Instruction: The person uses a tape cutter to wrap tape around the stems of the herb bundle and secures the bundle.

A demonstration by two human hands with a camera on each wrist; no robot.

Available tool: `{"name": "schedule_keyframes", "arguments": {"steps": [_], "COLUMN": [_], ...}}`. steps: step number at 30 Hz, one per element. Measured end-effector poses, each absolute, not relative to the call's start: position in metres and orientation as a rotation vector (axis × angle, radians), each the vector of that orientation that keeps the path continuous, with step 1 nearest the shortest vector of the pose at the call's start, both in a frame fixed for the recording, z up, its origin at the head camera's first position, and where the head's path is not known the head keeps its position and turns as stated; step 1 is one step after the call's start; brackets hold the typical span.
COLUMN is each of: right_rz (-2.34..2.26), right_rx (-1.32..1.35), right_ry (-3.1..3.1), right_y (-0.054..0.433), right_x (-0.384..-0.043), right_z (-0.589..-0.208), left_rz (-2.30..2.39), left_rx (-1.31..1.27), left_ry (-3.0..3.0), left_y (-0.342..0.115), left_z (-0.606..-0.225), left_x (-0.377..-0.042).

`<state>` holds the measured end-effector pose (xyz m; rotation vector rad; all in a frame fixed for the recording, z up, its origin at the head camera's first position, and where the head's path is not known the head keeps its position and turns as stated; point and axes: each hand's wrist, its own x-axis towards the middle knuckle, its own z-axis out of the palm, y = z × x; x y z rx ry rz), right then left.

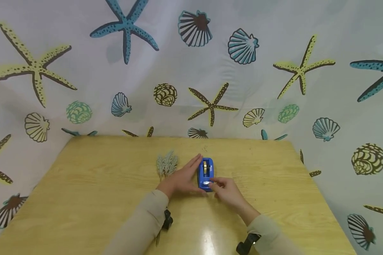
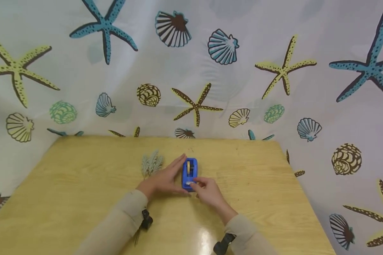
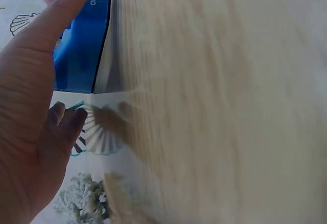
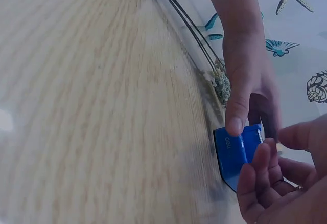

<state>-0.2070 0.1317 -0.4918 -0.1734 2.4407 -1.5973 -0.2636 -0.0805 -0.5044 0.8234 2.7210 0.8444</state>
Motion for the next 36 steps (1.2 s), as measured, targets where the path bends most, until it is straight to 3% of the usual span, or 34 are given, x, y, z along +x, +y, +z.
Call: {"name": "schedule_keyframes", "arguments": {"steps": [17,36], "right_rz": [-1.788,-1.756], "right_rx": [0.251,0.176], "right_ry": [2.098,2.065], "right_y": [0.123,0.129], "right_x": [-0.233,-0.236], "right_z": [-0.501,-0.495], "left_rz": [0.971,0.895], "left_rx": [0.762,0.714], "left_ry": [2.686,2.713], "left_y": [-0.073,-0.069], "left_z": [-0.518,-0.511], "left_x": [-0.268,-0.268]}}
